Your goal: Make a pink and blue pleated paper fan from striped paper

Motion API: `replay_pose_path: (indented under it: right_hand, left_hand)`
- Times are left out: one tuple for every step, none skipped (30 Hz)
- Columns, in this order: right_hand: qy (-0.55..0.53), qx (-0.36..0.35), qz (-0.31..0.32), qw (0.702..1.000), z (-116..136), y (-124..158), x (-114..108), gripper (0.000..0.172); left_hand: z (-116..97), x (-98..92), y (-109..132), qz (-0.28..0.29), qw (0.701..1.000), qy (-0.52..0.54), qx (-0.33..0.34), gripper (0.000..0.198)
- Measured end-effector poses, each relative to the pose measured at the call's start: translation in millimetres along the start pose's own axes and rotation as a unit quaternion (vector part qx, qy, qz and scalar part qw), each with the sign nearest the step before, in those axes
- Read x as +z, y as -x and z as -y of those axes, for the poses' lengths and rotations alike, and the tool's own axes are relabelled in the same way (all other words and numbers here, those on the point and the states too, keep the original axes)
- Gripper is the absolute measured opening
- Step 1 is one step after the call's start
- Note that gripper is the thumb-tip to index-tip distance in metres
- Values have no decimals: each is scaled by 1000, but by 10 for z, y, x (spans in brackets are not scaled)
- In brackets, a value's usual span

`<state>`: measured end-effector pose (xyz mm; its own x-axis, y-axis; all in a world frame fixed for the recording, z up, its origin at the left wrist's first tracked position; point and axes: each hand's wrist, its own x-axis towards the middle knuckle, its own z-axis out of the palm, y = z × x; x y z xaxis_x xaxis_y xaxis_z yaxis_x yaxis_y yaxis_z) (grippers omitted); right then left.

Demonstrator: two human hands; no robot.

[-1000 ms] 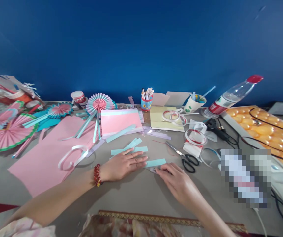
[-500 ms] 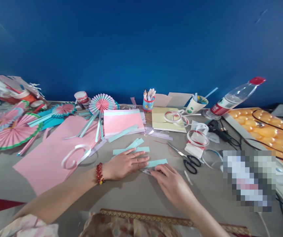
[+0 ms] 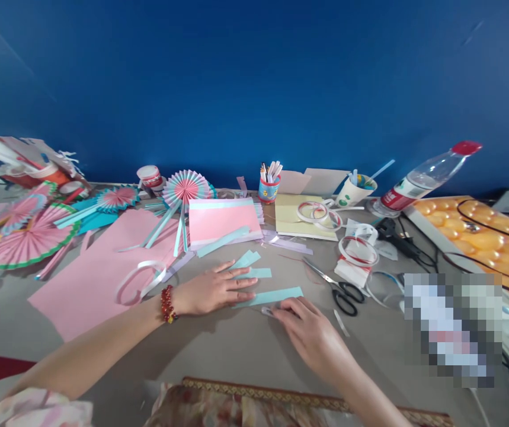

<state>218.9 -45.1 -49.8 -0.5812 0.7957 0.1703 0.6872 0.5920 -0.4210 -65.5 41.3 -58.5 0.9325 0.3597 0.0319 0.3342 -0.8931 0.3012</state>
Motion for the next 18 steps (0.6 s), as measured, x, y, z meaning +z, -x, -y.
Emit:
replay_pose_path:
  right_hand:
    - [1, 1, 2, 1000, 2, -1, 6, 31]
    - [2, 0, 3, 1000, 5, -4, 14, 31]
    - [3, 0, 2, 1000, 7, -7, 23, 31]
    - [4, -1, 1, 1000, 9, -12, 32, 31]
    - [6, -2, 0, 1000, 11, -18, 40, 31]
    - [7, -4, 1, 1000, 12, -24, 44, 31]
    - [7, -6, 2, 1000, 13, -29, 46, 31]
    - [7, -9, 4, 1000, 14, -33, 44, 31]
    - [6, -11, 5, 1000, 15, -36, 42, 31]
    - [4, -12, 6, 1000, 18, -39, 40, 31]
    - [3, -13, 7, 1000, 22, -42, 40, 31]
    - [2, -13, 8, 1000, 29, -46, 43, 30]
    - [2, -15, 9, 1000, 37, -50, 51, 30]
    - [3, -17, 8, 1000, 46, -55, 64, 30]
    - [6, -19, 8, 1000, 56, -60, 79, 30]
    - [8, -20, 7, 1000, 65, -65, 97, 30]
    - [8, -20, 4, 1000, 73, -69, 114, 31]
    - [8, -18, 2, 1000, 78, -72, 128, 31]
  left_hand:
    - [5, 17, 7, 3, 1000, -3, 1, 49]
    - [8, 31, 13, 6, 1000, -7, 2, 50]
    - [11, 43, 18, 9, 1000, -11, 3, 52]
    - [12, 51, 22, 11, 1000, -14, 4, 53]
    - [11, 56, 24, 11, 1000, -15, 4, 54]
    - [10, 58, 25, 10, 1000, -15, 4, 54]
    - [8, 58, 26, 8, 1000, -13, 4, 54]
    - [6, 56, 25, 8, 1000, -11, 2, 54]
    - [3, 54, 23, 10, 1000, -10, -1, 53]
    - [1, 51, 21, 14, 1000, -9, -4, 52]
    - [-1, 48, 19, 20, 1000, -8, -8, 51]
    - [-2, 45, 17, 27, 1000, -8, -10, 51]
    - [-2, 43, 16, 31, 999, -8, -12, 51]
    - [-2, 41, 16, 34, 999, -8, -12, 51]
    - [-2, 40, 16, 36, 999, -9, -12, 52]
    - [-2, 39, 17, 37, 999, -9, -10, 53]
    - [-3, 39, 19, 37, 999, -9, -9, 54]
    - [-4, 40, 21, 36, 999, -9, -8, 54]
